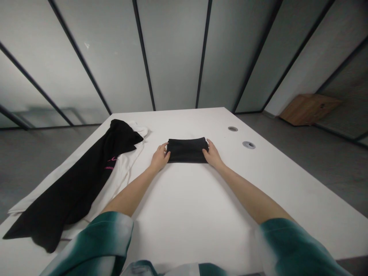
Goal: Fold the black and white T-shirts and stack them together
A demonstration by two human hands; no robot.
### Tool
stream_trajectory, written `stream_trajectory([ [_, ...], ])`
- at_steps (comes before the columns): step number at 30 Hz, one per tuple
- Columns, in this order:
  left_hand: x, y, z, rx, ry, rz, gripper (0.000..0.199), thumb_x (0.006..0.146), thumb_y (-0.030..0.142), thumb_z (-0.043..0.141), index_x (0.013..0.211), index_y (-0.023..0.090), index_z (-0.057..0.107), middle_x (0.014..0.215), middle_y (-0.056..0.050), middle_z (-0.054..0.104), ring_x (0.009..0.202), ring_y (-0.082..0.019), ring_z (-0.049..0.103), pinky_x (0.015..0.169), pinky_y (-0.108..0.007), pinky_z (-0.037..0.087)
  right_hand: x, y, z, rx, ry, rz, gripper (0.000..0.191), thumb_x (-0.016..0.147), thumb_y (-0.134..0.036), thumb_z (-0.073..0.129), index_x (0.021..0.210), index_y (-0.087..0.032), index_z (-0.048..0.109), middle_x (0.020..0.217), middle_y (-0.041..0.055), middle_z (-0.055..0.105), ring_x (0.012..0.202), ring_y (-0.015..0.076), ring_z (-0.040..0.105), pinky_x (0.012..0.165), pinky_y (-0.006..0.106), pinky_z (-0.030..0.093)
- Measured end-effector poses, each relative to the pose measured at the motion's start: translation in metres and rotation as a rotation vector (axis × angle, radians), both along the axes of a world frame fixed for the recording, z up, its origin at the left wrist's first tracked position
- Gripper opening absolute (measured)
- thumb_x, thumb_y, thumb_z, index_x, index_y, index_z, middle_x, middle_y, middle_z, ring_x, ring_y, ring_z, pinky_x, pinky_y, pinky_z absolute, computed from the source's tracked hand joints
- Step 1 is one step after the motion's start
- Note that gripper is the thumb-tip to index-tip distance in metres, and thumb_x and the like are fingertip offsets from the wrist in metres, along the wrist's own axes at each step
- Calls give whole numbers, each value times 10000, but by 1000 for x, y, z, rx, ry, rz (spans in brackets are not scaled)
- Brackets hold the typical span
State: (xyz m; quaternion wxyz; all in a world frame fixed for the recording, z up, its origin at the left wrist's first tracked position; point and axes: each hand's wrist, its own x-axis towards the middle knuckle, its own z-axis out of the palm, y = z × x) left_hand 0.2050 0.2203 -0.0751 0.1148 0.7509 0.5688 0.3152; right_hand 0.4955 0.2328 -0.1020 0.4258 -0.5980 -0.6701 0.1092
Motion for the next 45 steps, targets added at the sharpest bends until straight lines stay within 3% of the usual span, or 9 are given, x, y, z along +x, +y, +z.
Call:
stream_trajectory([
  [3, 1, 2, -3, 91, 124, -149, 458, 842, 104, 467, 1259, 209, 627, 1387, -107, 578, 1285, -240, 535, 1091, -435, 428, 0, -3, 4, 81, -94, -4, 509, 838, -247, 476, 1330, -144, 548, 1330, 196, 549, 1223, 305, 527, 1076, 504, 403],
  [6, 1, 3, -5, 19, 234, -276, 507, 809, 56, 445, 1242, 216, 657, 1411, -72, 585, 1371, -238, 468, 1144, -462, 376, -1, -11, 13, 165, -194, 6, 365, 882, -263, 470, 1187, -200, 661, 1344, 171, 555, 1239, 325, 501, 1076, 548, 370],
  [12, 2, 0, -5, -3, 236, -269, 395, 918, 221, 446, 1254, 199, 653, 1408, -92, 588, 1367, -244, 479, 1151, -453, 357, -10, -26, 24, 123, -434, 236, 405, 947, -365, 462, 1271, -189, 628, 1304, 139, 635, 1240, 292, 525, 1078, 495, 349],
  [19, 1, -9, 9, 85, 165, -242, 319, 933, 320, 460, 1118, 190, 686, 1154, -116, 694, 1092, -246, 637, 1013, -426, 458, -9, -19, 19, 73, -492, -33, 399, 908, -171, 451, 1264, -168, 631, 1389, 158, 578, 1302, 336, 466, 1093, 538, 287],
  [23, -1, -9, 7, 90, 217, -303, 320, 885, 425, 558, 1082, 216, 699, 1171, -114, 671, 1123, -274, 602, 1029, -450, 432, -5, -20, 21, 97, -491, 87, 343, 915, -254, 476, 1191, -175, 664, 1365, 141, 598, 1302, 317, 469, 1079, 500, 327],
  [30, -6, -2, -1, 186, 167, 112, 446, 893, 361, 548, 1302, 182, 556, 1470, -162, 487, 1401, -338, 372, 1167, -514, 249, -9, -34, 42, 60, -471, 227, 326, 936, -406, 465, 957, -190, 709, 944, 113, 734, 917, 257, 652, 931, 428, 412],
  [35, -13, 0, 4, 242, 69, 157, 338, 904, 315, 504, 1209, 185, 574, 1315, -148, 596, 1254, -299, 503, 1100, -459, 342, -7, -42, 46, 70, -492, 602, 312, 872, -438, 565, 986, -192, 717, 1103, 120, 707, 1058, 267, 628, 967, 419, 432],
  [38, -14, 0, 3, 216, 79, 144, 288, 902, 303, 510, 1152, 184, 584, 1275, -149, 612, 1222, -299, 519, 1083, -459, 347, -8, -36, 39, -32, -534, 500, 365, 863, -397, 585, 1131, -173, 692, 1250, 153, 658, 1172, 293, 588, 1032, 469, 407],
  [45, -15, 1, 1, 196, 100, 129, 237, 884, 281, 530, 1100, 202, 586, 1217, -131, 626, 1169, -293, 540, 1053, -455, 360, 9, -13, 17, -78, -441, -132, 398, 877, -357, 545, 1211, -168, 651, 1286, 169, 632, 1286, 367, 474, 1104, 683, 219],
])
